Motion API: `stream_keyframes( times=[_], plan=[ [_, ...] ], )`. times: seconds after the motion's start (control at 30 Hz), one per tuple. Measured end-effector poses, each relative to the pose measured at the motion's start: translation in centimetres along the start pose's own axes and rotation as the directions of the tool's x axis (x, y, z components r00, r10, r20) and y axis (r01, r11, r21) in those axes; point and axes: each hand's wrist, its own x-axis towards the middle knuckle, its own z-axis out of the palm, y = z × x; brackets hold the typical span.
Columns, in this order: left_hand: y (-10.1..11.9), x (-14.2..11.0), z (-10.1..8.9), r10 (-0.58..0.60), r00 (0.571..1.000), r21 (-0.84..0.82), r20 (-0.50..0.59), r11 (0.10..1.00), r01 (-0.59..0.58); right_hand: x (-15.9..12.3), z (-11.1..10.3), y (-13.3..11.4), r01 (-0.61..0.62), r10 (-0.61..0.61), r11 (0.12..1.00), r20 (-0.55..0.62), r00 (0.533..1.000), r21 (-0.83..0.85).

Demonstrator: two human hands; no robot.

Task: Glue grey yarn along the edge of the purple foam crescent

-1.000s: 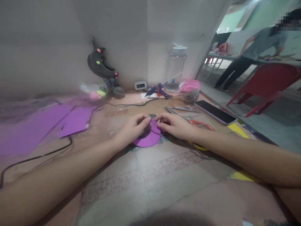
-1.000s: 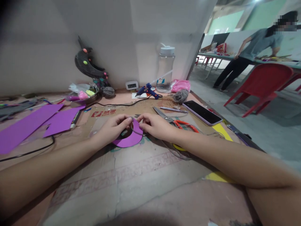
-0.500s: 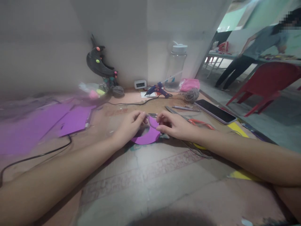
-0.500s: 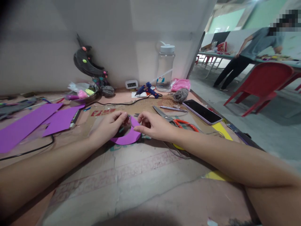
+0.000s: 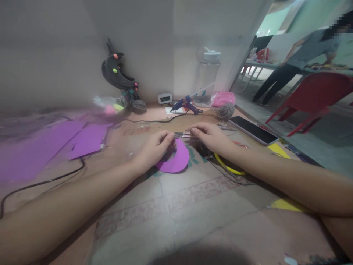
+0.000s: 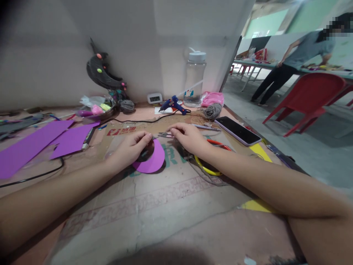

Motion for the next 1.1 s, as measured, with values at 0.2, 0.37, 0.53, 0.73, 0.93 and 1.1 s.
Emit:
stream_keyframes(
  times=[0.2,0.37,0.53,0.73,0.93,1.1],
  plan=[
    [0.3,-0.2,0.0,0.012,0.999,0.064,0.030,0.998,-0.014,-0.7,0.3,-0.6,0.080,-0.076,0.992,-0.040,0.996,0.102],
    [0.3,-0.3,0.0,0.042,0.998,0.127,0.051,0.991,-0.048,-1.7,0.7,-1.5,-0.050,-0.065,0.921,0.281,0.958,0.386],
    [0.4,-0.4,0.0,0.071,0.996,0.176,0.055,0.981,-0.080,-1.4,0.7,-1.4,-0.129,-0.065,0.893,0.408,0.911,0.430],
    [0.5,-0.5,-0.1,0.068,0.996,0.150,0.056,0.986,-0.076,-1.0,0.6,-1.2,-0.065,-0.048,0.948,0.341,0.939,0.310],
    [0.7,-0.5,0.0,0.061,0.996,0.169,0.059,0.983,-0.070,-0.8,0.7,-0.8,-0.042,0.008,0.981,0.177,0.984,0.191],
    [0.7,-0.5,0.0,0.080,0.994,0.180,0.079,0.979,-0.093,-0.7,0.6,-0.8,-0.028,0.007,0.990,0.147,0.989,0.140]
  ],
)
